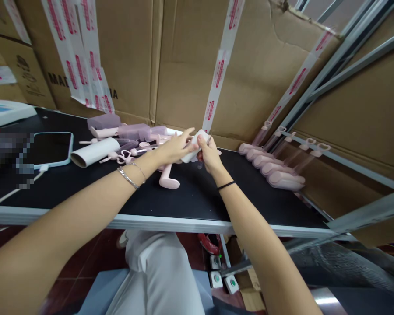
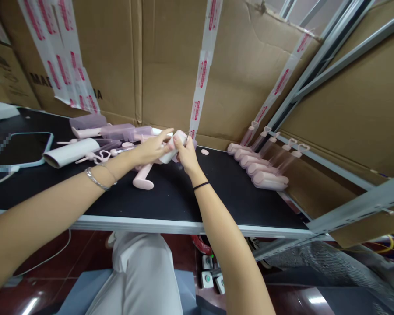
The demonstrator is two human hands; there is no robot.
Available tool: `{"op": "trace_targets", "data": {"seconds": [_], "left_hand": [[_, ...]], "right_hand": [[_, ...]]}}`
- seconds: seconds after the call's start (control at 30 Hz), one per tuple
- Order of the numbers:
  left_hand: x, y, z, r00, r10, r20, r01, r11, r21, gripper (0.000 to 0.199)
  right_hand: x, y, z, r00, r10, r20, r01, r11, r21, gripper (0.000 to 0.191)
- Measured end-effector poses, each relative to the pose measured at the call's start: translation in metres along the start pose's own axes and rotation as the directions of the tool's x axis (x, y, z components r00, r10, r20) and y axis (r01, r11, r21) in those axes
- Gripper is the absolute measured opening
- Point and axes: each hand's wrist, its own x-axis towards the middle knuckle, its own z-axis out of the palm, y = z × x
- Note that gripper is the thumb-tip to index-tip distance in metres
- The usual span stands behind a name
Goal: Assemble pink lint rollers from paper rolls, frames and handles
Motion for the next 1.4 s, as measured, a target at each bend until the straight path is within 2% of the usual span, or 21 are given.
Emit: {"op": "trace_targets", "data": {"seconds": [0.1,0.2,0.27,0.33,0.47,0.7,0.97,1.2,1.4], "left_hand": [[-0.001,0.008,0.01,0.999,0.017,-0.032,-0.021,0.994,-0.109,0.079],[-0.003,0.012,0.008,0.997,0.02,-0.068,-0.024,0.998,-0.057,0.074],[-0.005,0.012,0.003,0.997,0.012,-0.072,-0.011,1.0,0.016,0.067],[-0.007,0.013,-0.002,0.997,-0.006,-0.081,0.013,0.996,0.085,0.059],[-0.009,0.014,-0.004,0.995,-0.036,-0.088,0.051,0.983,0.179,0.054],[-0.01,0.016,-0.003,0.995,-0.071,-0.064,0.083,0.973,0.214,0.053],[-0.009,0.015,0.0,0.992,-0.107,-0.067,0.118,0.975,0.189,0.052],[-0.009,0.013,0.003,0.987,-0.147,-0.058,0.154,0.975,0.158,0.053],[-0.009,0.011,0.003,0.986,-0.152,-0.061,0.16,0.975,0.153,0.056]], "right_hand": [[-0.002,0.0,-0.004,0.998,0.027,0.064,-0.026,1.0,-0.012,0.067],[-0.005,-0.004,-0.018,0.995,-0.101,0.017,0.103,0.979,-0.179,0.057],[-0.007,-0.007,-0.028,0.97,-0.241,0.018,0.23,0.9,-0.37,0.044],[-0.01,-0.011,-0.033,0.945,-0.32,0.063,0.304,0.797,-0.522,0.031],[-0.014,-0.017,-0.033,0.917,-0.372,0.146,0.379,0.692,-0.614,0.021],[-0.018,-0.024,-0.033,0.942,-0.315,0.119,0.301,0.628,-0.718,0.024],[-0.02,-0.029,-0.033,0.938,-0.324,0.125,0.303,0.587,-0.751,0.021],[-0.021,-0.029,-0.03,0.926,-0.349,0.146,0.304,0.459,-0.835,0.019],[-0.02,-0.028,-0.031,0.919,-0.365,0.151,0.297,0.386,-0.873,0.018]]}}
